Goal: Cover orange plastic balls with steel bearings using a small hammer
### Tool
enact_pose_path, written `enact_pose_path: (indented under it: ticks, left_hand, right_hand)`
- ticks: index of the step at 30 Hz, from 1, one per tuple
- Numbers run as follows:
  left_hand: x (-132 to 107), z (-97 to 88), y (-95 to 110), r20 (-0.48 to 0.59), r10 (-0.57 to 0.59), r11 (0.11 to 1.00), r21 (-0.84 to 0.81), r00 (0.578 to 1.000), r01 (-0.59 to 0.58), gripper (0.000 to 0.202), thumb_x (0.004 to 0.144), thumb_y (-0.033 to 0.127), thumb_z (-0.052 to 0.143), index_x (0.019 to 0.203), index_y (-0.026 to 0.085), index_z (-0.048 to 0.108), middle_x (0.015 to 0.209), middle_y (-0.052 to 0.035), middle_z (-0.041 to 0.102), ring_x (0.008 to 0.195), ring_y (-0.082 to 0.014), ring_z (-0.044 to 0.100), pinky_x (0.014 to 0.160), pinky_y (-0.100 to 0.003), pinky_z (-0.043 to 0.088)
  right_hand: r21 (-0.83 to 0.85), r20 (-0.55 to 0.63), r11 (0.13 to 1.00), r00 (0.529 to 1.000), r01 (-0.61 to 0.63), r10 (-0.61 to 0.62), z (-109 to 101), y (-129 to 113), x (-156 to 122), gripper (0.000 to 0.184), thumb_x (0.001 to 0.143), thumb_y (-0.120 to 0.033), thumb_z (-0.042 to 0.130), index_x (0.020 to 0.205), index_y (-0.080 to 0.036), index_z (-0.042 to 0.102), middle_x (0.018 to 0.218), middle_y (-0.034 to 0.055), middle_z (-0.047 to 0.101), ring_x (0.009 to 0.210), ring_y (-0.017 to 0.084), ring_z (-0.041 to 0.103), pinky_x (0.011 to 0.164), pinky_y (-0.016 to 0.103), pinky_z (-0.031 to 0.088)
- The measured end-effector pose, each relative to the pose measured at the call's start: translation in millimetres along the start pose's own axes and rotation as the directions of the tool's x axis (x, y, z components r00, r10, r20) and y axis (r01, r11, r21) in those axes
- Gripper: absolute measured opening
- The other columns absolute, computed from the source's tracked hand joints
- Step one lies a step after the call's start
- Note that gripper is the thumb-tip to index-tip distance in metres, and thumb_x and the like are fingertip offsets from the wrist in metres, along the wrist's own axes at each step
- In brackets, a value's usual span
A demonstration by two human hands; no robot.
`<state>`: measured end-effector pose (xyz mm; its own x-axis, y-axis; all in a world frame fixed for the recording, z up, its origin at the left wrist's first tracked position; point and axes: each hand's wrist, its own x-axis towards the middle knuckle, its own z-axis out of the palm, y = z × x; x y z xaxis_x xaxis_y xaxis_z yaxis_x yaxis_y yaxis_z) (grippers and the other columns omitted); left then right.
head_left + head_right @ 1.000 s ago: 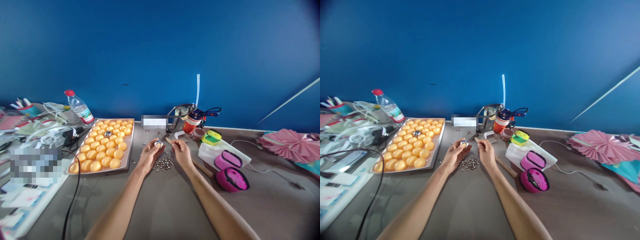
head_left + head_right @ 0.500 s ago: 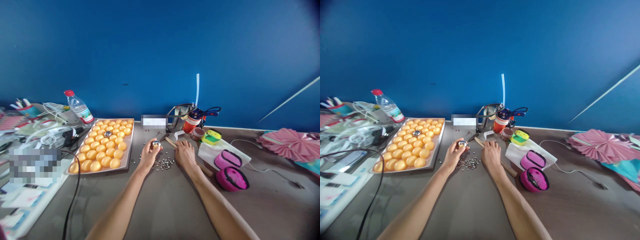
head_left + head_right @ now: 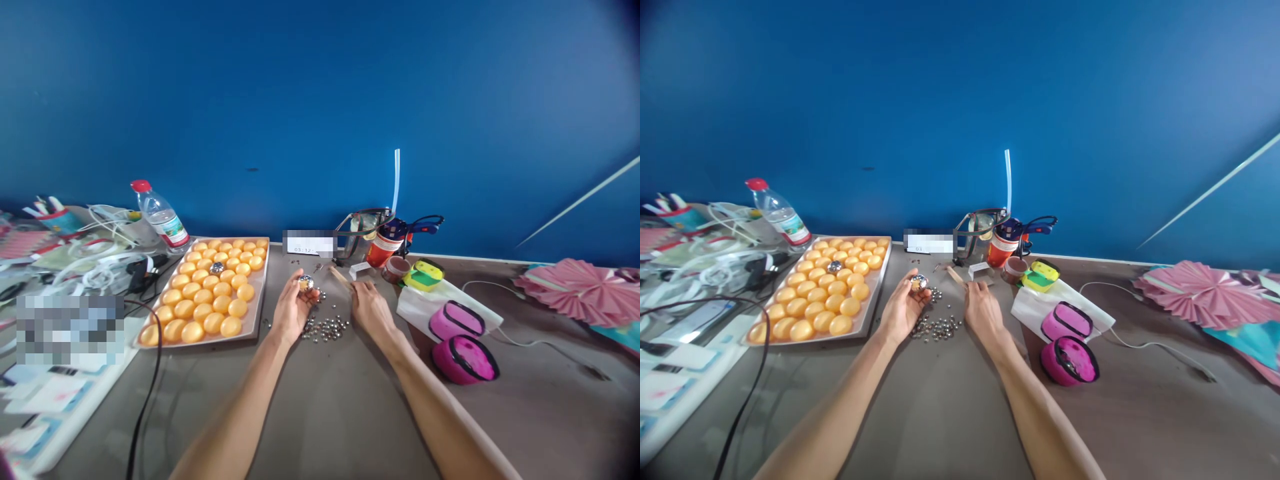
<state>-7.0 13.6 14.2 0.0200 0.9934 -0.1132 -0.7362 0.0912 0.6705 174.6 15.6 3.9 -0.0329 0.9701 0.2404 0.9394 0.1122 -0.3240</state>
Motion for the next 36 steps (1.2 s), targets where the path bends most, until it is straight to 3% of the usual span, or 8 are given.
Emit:
enact_pose_path:
  ticks: [3, 5, 11, 18, 22, 28, 36]
  left_hand:
    - [2, -1.3, 0, -0.026, -0.005, 1.000, -0.020, 1.000, 0.004, 0.044, 0.070, 0.028, 0.068, 0.112, 0.022, 0.054, 0.073, 0.0016, 0.062, 0.067, -0.0125, 0.063, 0.073, -0.031, 0.048]
    - [4, -2.8, -1, -0.032, 0.001, 1.000, -0.020, 0.999, -0.002, 0.043, 0.070, 0.027, 0.067, 0.111, 0.022, 0.053, 0.072, 0.0020, 0.062, 0.067, -0.0129, 0.063, 0.075, -0.032, 0.047]
    - [5, -4.7, -3, -0.057, 0.007, 0.999, -0.031, 0.998, -0.009, 0.041, 0.069, 0.023, 0.067, 0.108, 0.020, 0.054, 0.065, 0.0029, 0.059, 0.064, -0.0125, 0.062, 0.073, -0.031, 0.046]
    - [6, -6.4, -5, -0.045, 0.032, 0.999, -0.029, 0.998, -0.033, 0.042, 0.070, 0.026, 0.068, 0.109, 0.021, 0.054, 0.068, 0.0029, 0.060, 0.066, -0.0121, 0.062, 0.076, -0.033, 0.046]
    - [5, -6.6, -3, -0.074, 0.020, 1.000, -0.019, 0.997, -0.021, 0.043, 0.067, 0.025, 0.070, 0.107, 0.020, 0.055, 0.068, 0.0030, 0.060, 0.063, -0.0117, 0.061, 0.073, -0.032, 0.047]
    - [4, -4.1, -2, -0.079, 0.047, 0.999, -0.011, 0.996, -0.048, 0.046, 0.063, 0.027, 0.075, 0.105, 0.021, 0.054, 0.073, 0.0030, 0.062, 0.064, -0.0128, 0.063, 0.072, -0.031, 0.048]
    - [6, -7.8, -5, -0.023, 0.101, 0.994, 0.033, 0.995, -0.100, 0.039, 0.068, 0.028, 0.072, 0.102, 0.021, 0.054, 0.079, 0.0012, 0.064, 0.066, -0.0121, 0.063, 0.072, -0.031, 0.048]
  right_hand:
    - [0.168, -0.137, 0.983, 0.989, 0.071, -0.048, -9, -6, -1, 0.028, 0.084, -0.018, 0.037, 0.105, -0.016, 0.056, 0.096, 0.0103, 0.062, 0.084, 0.020, 0.059, 0.074, 0.029, 0.043]
    - [0.243, -0.166, 0.961, 0.982, 0.129, -0.089, -15, -12, -2, 0.025, 0.083, -0.019, 0.039, 0.099, -0.017, 0.057, 0.090, 0.0078, 0.064, 0.082, 0.019, 0.059, 0.073, 0.028, 0.043]
    - [0.284, -0.055, 0.942, 0.984, 0.177, -0.169, -20, -25, -8, 0.021, 0.084, -0.021, 0.038, 0.089, -0.020, 0.059, 0.081, 0.0041, 0.065, 0.076, 0.017, 0.060, 0.069, 0.024, 0.041]
    - [0.248, -0.100, 0.942, 0.973, 0.225, -0.206, -25, -28, -10, 0.020, 0.082, -0.020, 0.039, 0.088, -0.020, 0.058, 0.080, 0.0046, 0.063, 0.075, 0.016, 0.059, 0.068, 0.023, 0.040]
    - [0.160, -0.053, 0.974, 0.987, 0.161, -0.155, -20, -28, -10, 0.019, 0.082, -0.021, 0.039, 0.081, -0.020, 0.058, 0.077, 0.0038, 0.063, 0.069, 0.016, 0.058, 0.063, 0.023, 0.038]
    - [0.103, -0.168, 0.992, 0.984, 0.071, -0.053, -16, -19, -6, 0.020, 0.083, -0.023, 0.041, 0.092, -0.018, 0.058, 0.088, 0.0069, 0.064, 0.075, 0.018, 0.059, 0.064, 0.025, 0.039]
    - [-0.129, -0.024, 0.989, 0.997, -0.076, 0.074, -6, 1, 0, 0.020, 0.083, -0.024, 0.046, 0.094, -0.019, 0.062, 0.095, 0.0085, 0.062, 0.075, 0.019, 0.059, 0.069, 0.029, 0.038]
